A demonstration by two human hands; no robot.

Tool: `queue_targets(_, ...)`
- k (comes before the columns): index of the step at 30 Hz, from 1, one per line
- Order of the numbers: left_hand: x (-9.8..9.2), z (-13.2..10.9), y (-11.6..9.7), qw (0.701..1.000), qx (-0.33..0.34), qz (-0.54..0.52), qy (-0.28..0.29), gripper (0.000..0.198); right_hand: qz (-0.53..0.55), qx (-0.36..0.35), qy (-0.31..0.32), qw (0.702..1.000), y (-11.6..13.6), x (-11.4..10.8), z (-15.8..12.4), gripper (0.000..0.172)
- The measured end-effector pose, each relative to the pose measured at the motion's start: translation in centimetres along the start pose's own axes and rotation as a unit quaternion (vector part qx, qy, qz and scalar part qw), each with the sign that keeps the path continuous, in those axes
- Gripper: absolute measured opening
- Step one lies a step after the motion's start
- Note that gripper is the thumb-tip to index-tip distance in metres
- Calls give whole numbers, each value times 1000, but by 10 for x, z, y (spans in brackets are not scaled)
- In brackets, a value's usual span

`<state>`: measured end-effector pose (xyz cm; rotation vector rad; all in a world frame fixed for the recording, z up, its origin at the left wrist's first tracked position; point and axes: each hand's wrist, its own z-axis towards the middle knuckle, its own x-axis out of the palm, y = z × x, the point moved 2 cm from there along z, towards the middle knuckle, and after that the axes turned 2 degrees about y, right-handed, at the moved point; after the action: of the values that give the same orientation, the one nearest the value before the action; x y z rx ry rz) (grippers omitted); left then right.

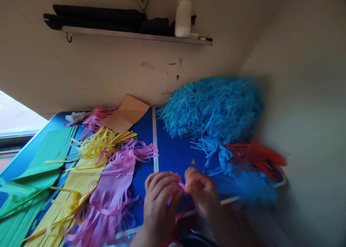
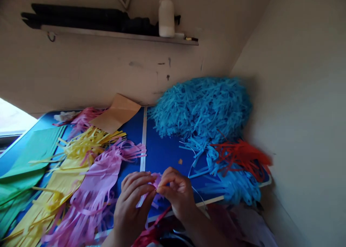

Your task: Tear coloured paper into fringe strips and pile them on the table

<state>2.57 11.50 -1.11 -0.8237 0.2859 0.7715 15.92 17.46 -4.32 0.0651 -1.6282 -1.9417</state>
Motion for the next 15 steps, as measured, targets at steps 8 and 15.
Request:
queue_targets(8,4,-13,11,998,-33,-45,-19,15,-36,-11,-4,999,1,5,1,11)
queue_targets(15,2,-17,32,938,-265,-223,14,10,-336,-39,54,939,-2,-32,52,12)
